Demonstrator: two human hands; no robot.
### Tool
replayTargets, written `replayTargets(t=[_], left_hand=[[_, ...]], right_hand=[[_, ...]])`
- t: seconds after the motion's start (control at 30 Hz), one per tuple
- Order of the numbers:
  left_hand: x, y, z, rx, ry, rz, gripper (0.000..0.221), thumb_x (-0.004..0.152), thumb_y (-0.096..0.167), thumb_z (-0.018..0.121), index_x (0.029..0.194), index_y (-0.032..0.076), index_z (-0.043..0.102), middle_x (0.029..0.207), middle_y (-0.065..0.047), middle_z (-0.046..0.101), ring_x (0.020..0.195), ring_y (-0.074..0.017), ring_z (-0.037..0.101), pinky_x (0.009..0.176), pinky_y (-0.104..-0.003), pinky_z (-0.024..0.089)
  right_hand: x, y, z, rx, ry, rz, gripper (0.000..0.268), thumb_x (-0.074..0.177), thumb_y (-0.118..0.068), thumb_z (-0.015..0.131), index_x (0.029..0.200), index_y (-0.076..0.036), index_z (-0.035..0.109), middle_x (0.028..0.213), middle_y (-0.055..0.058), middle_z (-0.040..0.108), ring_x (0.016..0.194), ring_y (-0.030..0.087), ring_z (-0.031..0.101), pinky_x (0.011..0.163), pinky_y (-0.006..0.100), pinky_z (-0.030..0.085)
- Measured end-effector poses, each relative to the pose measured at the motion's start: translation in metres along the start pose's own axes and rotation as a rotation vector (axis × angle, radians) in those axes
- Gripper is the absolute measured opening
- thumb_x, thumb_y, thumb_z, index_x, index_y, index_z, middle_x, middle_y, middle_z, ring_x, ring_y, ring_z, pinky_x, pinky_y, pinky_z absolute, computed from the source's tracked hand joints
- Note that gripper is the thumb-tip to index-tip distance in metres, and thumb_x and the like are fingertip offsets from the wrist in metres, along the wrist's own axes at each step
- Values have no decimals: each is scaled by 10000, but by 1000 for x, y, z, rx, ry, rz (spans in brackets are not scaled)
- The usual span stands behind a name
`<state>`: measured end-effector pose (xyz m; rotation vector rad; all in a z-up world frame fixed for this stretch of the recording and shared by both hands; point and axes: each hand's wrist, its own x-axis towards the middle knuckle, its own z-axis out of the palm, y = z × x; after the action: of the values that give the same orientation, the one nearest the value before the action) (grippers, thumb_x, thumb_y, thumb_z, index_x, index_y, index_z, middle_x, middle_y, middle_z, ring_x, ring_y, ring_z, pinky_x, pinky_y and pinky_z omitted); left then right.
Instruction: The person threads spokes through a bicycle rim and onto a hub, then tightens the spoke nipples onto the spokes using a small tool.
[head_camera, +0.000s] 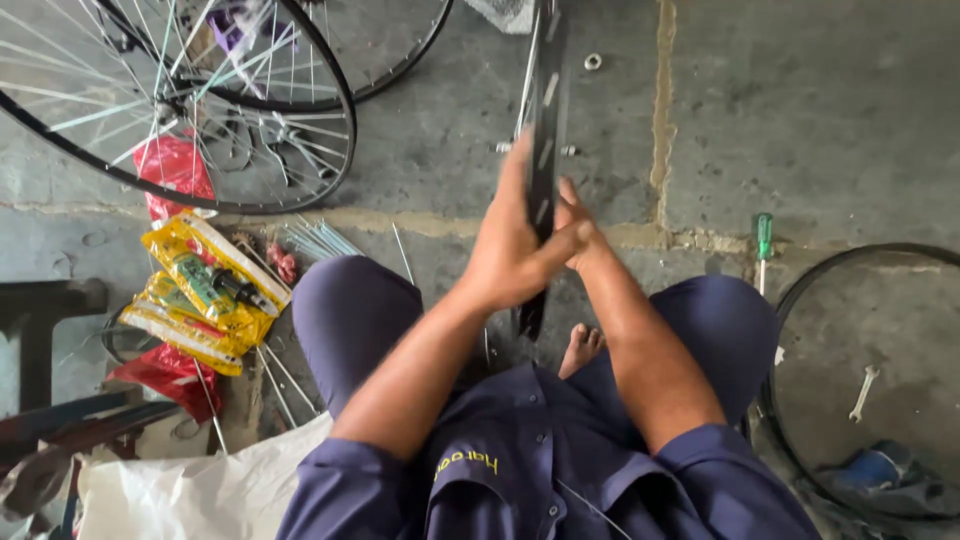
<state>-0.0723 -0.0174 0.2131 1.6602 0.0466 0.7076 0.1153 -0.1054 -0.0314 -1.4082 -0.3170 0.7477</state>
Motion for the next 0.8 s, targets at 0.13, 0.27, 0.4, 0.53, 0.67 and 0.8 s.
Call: replayTargets(t=[0.13, 0.27, 0.4, 0.53, 0.67, 0.8], left_hand=[[-5, 6, 33, 314, -106, 191, 1116, 887, 310, 873, 1649, 15, 112, 1713, -263, 151, 1624, -417, 144, 1332, -494, 188], [-34, -51, 42, -17, -91, -129, 816, 979, 368, 790, 1603, 31, 385, 1604, -179, 492, 1477, -319, 469, 1247, -405, 374], [-69, -123, 43, 171, 116, -541, 1126, 810, 485, 855, 1600, -28, 237, 1578, -289, 379, 1483, -390, 387, 1188, -472, 359], [-80, -140, 42, 81, -55, -715, 1350, 688, 542, 893, 1615, -36, 98, 1529, -311, 366, 1424, -390, 408, 1135, -470, 387], [-68, -126, 44, 266, -63, -754, 1393, 605, 552, 894, 1617, -13, 121, 1499, -309, 403, 1371, -401, 483, 1092, -463, 448], [-67, -133, 48, 125, -84, -821, 1356, 635, 504, 875, 1627, -5, 104, 1474, -295, 449, 1363, -401, 484, 1088, -469, 452]], right_hand=[[-14, -3, -15, 317, -1, 132, 290, 992, -199, 601, 1247, -63, 617, 993, 91, 645, 899, 218, 623, 808, 373, 509], [-30, -28, -21, 549, -45, 227, 290, 983, -193, 611, 1246, -70, 606, 930, 99, 630, 839, 228, 615, 772, 381, 501], [-38, -68, -12, 707, -116, 213, 285, 963, -183, 603, 1231, -89, 583, 886, 111, 628, 807, 236, 620, 760, 379, 502], [-50, -93, -8, 762, -145, 200, 360, 935, -150, 577, 1281, -54, 591, 908, 105, 627, 815, 222, 611, 793, 387, 518], [-50, -90, -8, 778, -178, 190, 371, 939, -147, 575, 1296, -46, 587, 925, 107, 629, 795, 204, 592, 784, 374, 506], [-48, -76, -15, 772, -135, 221, 397, 933, -164, 577, 1318, -72, 609, 894, 86, 629, 711, 156, 552, 701, 319, 469]])
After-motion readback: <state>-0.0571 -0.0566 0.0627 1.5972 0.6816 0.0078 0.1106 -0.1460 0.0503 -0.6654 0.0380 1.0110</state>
